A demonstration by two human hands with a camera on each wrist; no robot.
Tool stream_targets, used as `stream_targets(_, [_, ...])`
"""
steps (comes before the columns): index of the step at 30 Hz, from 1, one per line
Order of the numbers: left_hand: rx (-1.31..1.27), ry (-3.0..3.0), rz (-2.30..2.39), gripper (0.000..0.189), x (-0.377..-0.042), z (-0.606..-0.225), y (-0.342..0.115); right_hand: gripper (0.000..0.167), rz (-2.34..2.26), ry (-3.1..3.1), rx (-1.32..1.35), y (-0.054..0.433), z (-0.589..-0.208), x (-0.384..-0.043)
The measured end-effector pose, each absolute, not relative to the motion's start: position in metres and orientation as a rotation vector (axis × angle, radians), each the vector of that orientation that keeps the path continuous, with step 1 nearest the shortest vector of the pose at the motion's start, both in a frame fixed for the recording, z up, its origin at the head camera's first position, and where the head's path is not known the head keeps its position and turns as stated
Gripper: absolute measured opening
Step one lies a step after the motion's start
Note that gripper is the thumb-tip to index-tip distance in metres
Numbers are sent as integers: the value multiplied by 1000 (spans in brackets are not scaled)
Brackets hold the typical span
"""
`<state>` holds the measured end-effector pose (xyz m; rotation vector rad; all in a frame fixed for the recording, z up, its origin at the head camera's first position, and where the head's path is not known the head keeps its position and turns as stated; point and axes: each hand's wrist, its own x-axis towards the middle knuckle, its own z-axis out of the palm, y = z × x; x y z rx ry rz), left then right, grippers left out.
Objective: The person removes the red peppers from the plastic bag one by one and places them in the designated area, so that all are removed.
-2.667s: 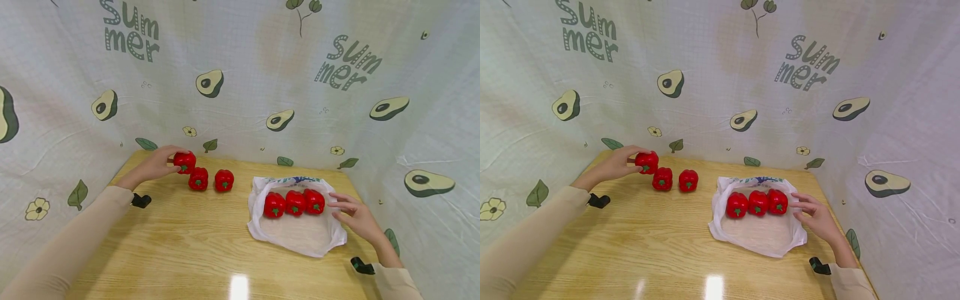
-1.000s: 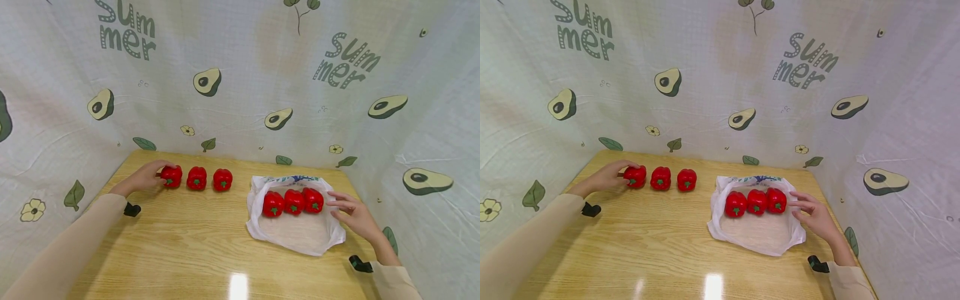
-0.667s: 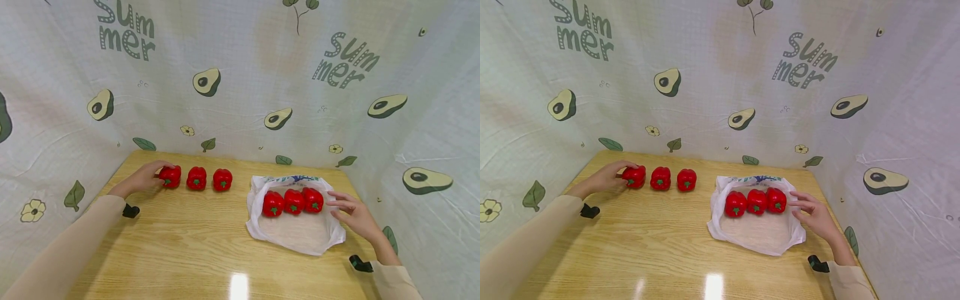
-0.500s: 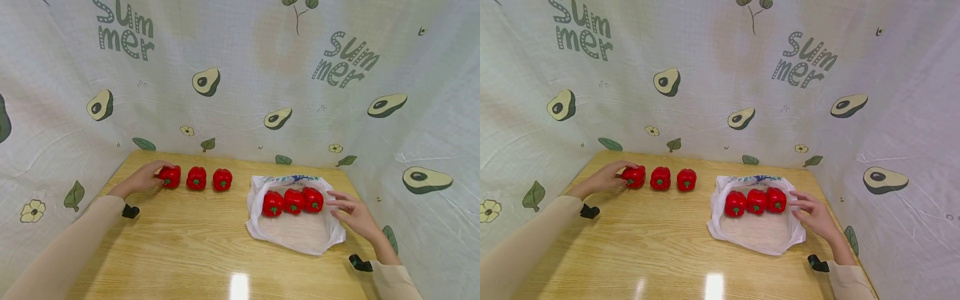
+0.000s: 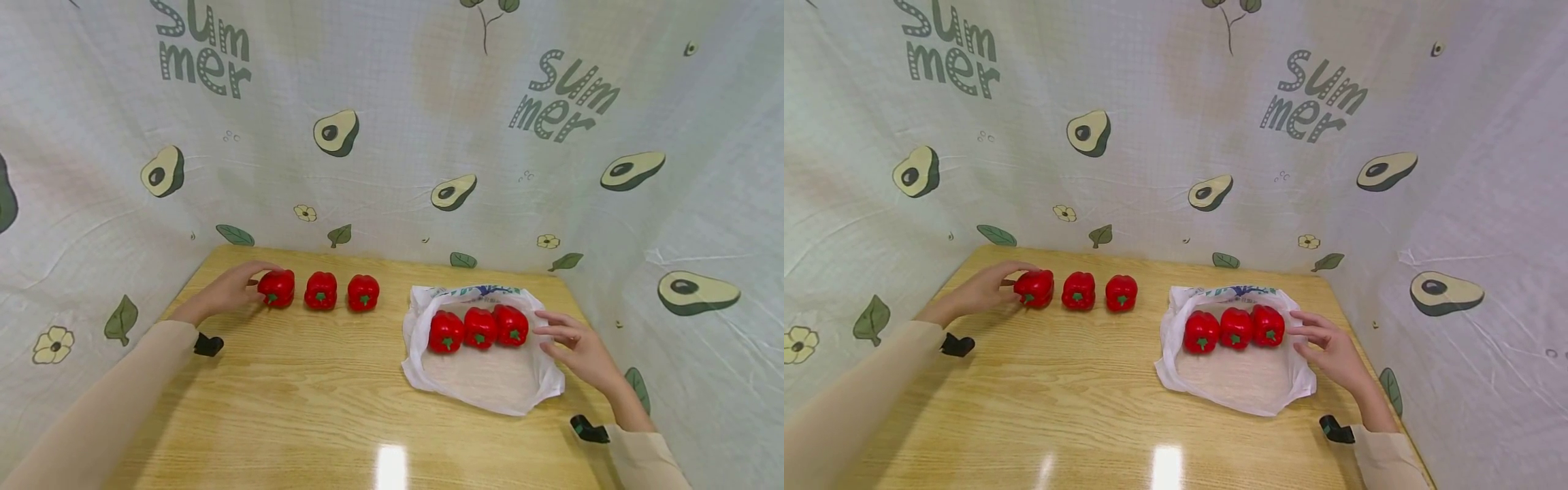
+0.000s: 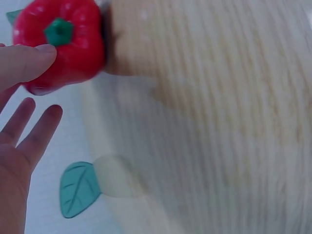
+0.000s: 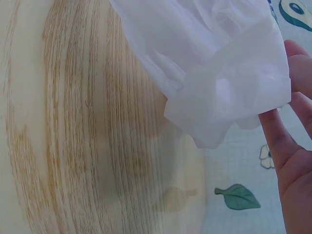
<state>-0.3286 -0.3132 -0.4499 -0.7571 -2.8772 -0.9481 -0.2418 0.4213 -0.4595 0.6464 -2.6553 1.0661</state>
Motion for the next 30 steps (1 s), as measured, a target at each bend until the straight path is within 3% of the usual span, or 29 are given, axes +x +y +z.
stream_targets(12, [-873,-2767,-778,65,-320,-419,-288,26,1055,-2659,643,421,-459,-242])
stream_targets(30, [-1144,-2620,-874,60,-292,-390,-170,25,1091,-2663,633,419,-459,-241])
